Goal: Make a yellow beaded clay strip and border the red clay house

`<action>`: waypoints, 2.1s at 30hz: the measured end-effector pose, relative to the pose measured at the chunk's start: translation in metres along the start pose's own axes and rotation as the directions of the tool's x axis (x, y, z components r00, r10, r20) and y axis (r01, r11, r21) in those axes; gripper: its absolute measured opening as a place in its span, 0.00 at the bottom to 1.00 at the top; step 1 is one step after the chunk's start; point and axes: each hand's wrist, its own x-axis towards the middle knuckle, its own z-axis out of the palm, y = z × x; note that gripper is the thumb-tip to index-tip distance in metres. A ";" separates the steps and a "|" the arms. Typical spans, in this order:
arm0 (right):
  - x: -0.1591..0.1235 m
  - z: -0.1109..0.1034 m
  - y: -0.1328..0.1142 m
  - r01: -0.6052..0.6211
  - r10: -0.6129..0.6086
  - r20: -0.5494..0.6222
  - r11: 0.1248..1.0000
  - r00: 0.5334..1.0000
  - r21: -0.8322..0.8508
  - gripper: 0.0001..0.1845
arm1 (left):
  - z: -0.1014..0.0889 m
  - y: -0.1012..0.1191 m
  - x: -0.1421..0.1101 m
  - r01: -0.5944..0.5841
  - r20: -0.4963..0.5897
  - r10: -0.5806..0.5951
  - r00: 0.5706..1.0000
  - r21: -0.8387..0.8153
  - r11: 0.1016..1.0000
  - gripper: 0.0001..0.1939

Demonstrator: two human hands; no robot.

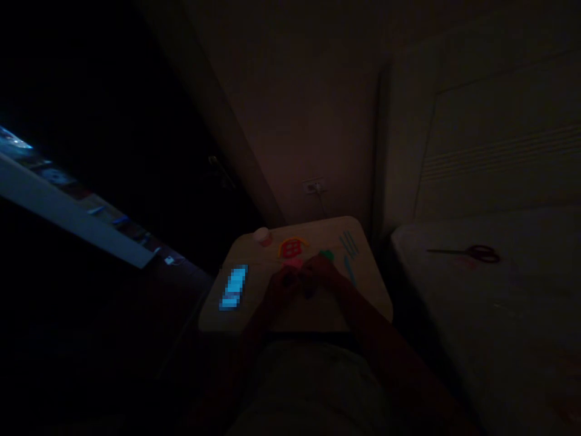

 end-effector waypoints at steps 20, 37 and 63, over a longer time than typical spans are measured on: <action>0.002 0.000 0.005 0.083 -0.048 -0.169 0.975 0.984 0.207 0.21 | -0.006 0.008 -0.011 -0.119 0.120 0.125 0.985 -0.055 0.991 0.05; -0.023 -0.018 0.007 0.349 -0.390 0.106 0.895 0.915 0.276 0.12 | -0.004 0.004 -0.008 -0.103 0.040 0.102 0.994 0.012 0.995 0.05; -0.018 -0.005 0.011 0.187 -0.170 -0.107 0.966 0.980 0.179 0.12 | -0.005 -0.004 0.000 -0.031 -0.124 0.019 0.992 -0.091 0.995 0.07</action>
